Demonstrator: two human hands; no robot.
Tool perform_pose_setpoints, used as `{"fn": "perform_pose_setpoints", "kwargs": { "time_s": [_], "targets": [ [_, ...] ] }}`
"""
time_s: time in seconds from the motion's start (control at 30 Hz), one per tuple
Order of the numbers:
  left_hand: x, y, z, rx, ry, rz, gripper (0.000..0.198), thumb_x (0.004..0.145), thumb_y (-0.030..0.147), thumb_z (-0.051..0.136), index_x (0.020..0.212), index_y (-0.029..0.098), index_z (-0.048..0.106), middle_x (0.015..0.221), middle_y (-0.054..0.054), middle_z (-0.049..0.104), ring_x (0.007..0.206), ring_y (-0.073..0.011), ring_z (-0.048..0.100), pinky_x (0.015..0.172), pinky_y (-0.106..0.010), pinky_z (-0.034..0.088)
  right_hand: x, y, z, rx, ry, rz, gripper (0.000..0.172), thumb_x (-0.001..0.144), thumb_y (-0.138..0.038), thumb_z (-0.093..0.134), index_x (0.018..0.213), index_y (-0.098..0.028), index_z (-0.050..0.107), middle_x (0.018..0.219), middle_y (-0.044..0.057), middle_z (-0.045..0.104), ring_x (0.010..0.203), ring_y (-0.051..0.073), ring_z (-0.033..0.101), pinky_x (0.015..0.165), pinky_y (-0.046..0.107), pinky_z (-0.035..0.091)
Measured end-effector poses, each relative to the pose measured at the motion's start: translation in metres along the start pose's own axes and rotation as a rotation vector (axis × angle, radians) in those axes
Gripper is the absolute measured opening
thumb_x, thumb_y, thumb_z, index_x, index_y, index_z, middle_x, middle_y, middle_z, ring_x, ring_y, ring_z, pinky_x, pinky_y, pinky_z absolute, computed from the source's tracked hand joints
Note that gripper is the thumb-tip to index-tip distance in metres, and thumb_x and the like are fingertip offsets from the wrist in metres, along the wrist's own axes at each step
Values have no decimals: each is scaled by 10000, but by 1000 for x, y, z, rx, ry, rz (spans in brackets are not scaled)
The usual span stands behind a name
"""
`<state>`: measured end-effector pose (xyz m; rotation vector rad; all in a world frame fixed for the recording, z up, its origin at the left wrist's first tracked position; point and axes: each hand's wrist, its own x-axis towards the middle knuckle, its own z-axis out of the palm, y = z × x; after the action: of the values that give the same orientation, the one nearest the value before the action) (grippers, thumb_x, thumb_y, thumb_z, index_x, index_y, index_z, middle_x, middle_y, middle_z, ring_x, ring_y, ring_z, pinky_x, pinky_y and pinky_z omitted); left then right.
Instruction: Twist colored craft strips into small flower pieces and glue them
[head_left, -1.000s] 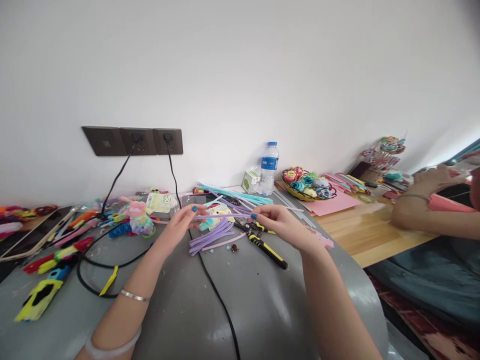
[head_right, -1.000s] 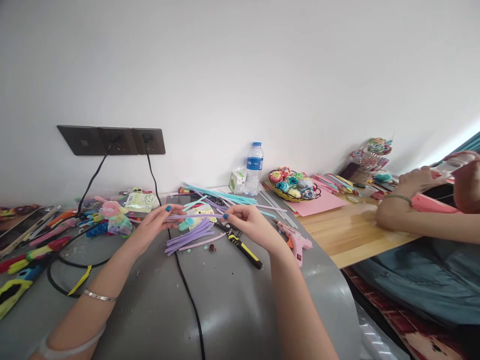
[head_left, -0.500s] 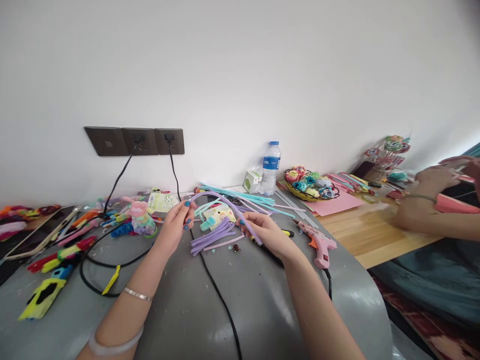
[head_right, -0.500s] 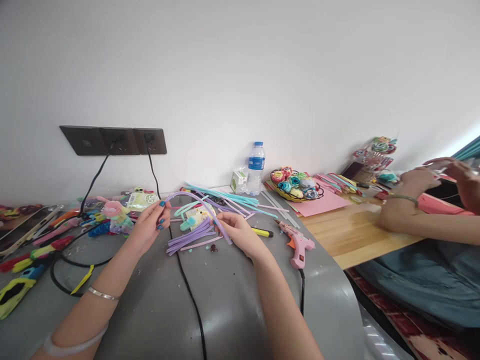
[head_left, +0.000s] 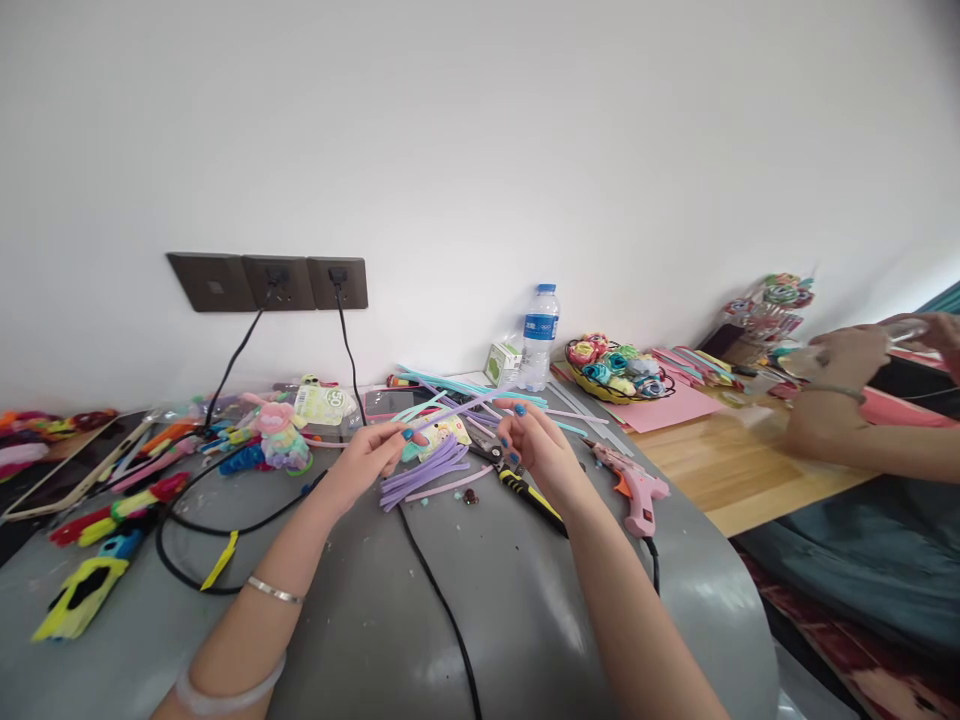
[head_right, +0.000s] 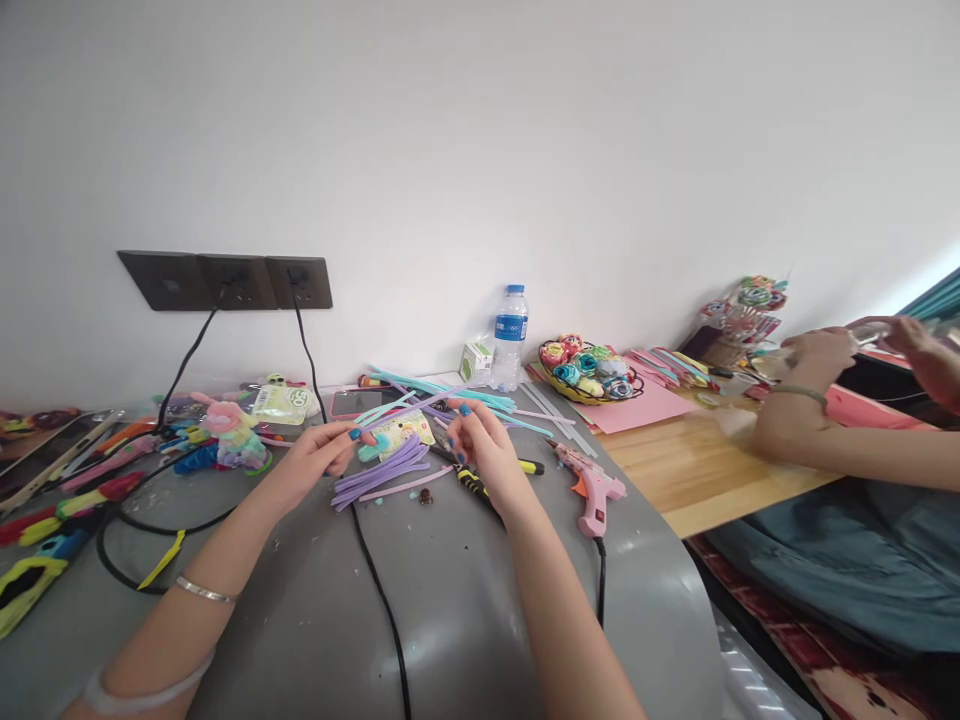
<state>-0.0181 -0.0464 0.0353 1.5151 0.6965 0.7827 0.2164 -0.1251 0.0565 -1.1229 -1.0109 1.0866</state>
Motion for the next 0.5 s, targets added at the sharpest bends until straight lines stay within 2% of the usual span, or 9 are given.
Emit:
{"fn": "perform_pose_setpoints", "kwargs": {
  "time_s": [0.07, 0.13, 0.2, 0.27, 0.37, 0.5],
  "targets": [
    [-2, 0, 0, 83, -87, -29, 396, 885, 490, 542, 915, 138, 720, 554, 68, 250, 505, -95, 203, 492, -245, 166, -1, 1, 1, 25, -52, 56, 436, 814, -550, 611, 1078, -207, 560, 678, -32, 507, 524, 113, 374, 503, 252, 281],
    [-4, 1, 1, 183, -197, -56, 413, 895, 487, 524, 927, 139, 745, 555, 56, 264, 514, -102, 215, 487, -245, 156, -2, 1, 3, 58, -76, 62, 399, 797, -546, 634, 999, -205, 586, 717, -14, 516, 551, 115, 393, 512, 252, 301],
    [-5, 2, 3, 282, -294, -71, 416, 900, 474, 518, 930, 138, 762, 552, 46, 287, 519, -103, 219, 483, -243, 142, -2, 0, 3, 74, -72, 15, 353, 791, -543, 653, 871, -204, 597, 754, 5, 514, 590, 125, 415, 536, 259, 333],
    [-5, 1, 3, 342, -333, -78, 411, 901, 463, 518, 930, 138, 767, 552, 43, 304, 522, -99, 214, 484, -242, 132, -3, -3, 3, 68, -59, -50, 342, 808, -542, 639, 781, -207, 575, 799, 27, 534, 627, 142, 447, 579, 279, 378],
    [-3, -2, 3, 310, -285, -94, 417, 888, 487, 530, 922, 139, 755, 551, 53, 267, 519, -100, 193, 478, -243, 131, -6, -8, 3, 61, -79, -116, 343, 854, -552, 557, 757, -223, 543, 863, 63, 595, 711, 192, 529, 689, 338, 445],
    [-1, -4, 1, 182, -137, -79, 416, 891, 524, 506, 855, 148, 679, 566, 62, 254, 522, -106, 218, 477, -236, 182, -11, -12, 4, 32, -116, -152, 279, 861, -504, 553, 838, -227, 575, 786, 63, 653, 804, 233, 593, 760, 357, 449]
  ]
}}
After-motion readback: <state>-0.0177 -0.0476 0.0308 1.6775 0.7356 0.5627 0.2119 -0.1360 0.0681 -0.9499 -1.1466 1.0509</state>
